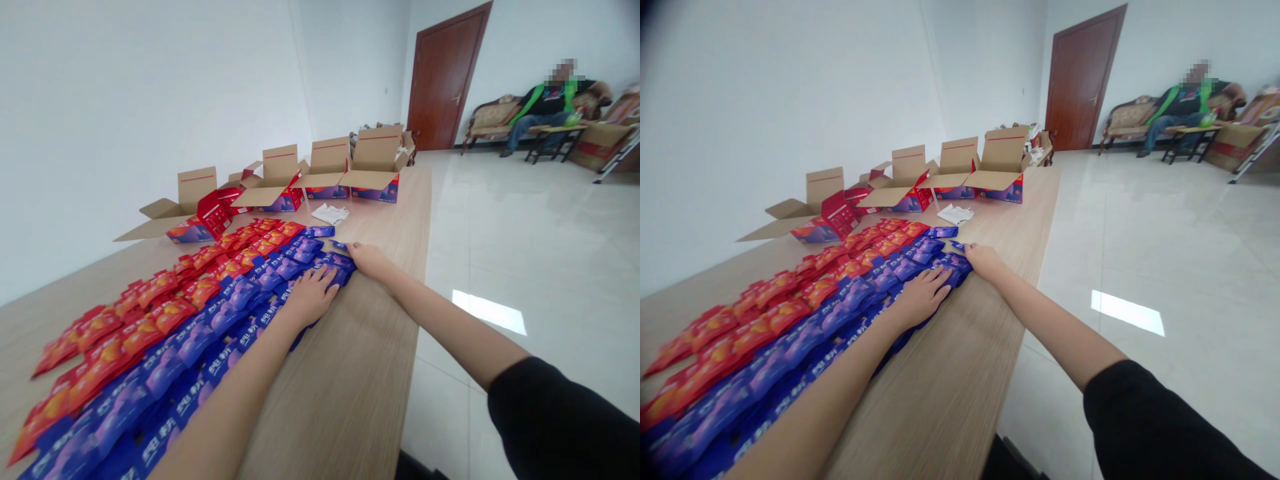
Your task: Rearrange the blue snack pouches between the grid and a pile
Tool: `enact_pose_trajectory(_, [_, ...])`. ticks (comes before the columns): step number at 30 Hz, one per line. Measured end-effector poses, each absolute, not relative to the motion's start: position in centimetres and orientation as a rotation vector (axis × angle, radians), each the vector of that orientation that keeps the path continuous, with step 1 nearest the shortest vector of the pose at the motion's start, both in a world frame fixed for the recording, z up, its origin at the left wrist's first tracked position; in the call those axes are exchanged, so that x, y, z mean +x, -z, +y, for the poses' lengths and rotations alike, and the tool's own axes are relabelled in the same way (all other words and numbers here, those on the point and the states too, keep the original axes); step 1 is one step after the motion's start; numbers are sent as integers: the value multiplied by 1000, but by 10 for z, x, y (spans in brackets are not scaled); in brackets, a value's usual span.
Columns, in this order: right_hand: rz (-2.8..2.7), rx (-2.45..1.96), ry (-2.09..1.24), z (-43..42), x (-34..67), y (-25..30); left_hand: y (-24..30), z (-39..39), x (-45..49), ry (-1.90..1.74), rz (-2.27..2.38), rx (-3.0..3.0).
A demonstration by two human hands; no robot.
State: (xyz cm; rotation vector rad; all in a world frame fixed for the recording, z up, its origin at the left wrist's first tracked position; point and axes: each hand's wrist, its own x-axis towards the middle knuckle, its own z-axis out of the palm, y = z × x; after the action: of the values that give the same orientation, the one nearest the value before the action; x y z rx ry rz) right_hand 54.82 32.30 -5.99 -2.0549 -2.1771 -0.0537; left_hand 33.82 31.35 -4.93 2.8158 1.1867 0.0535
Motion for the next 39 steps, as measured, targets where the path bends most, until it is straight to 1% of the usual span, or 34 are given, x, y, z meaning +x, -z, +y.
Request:
enact_pose_trajectory(7, [-2134, -1998, 44, 308, 568, 53, 48, 316, 337, -72, 1171, 2812])
enact_pose_trajectory(14, [-2118, -1910, 65, 306, 530, 44, 52, 320, 337, -100, 1147, 2836])
enact_pose_trajectory(18, [-2198, -1816, 0, 312, 522, 50, 54, 322, 338, -108, 1138, 2840])
enact_pose_trajectory(24, [-2253, -1615, -154, 318, 540, 56, 55, 323, 337, -146, 1116, 2825])
enact_pose_trajectory(30, [-2225, -1444, -242, 326, 550, 57, 50, 315, 339, -291, 1168, 2816])
enact_pose_trajectory(34, [-2141, -1444, -210, 347, 559, 51, 47, 316, 346, -382, 1235, 2801])
enact_pose_trajectory(39, [-2092, -1497, -192, 411, 566, 42, 53, 328, 358, -261, 1195, 2796])
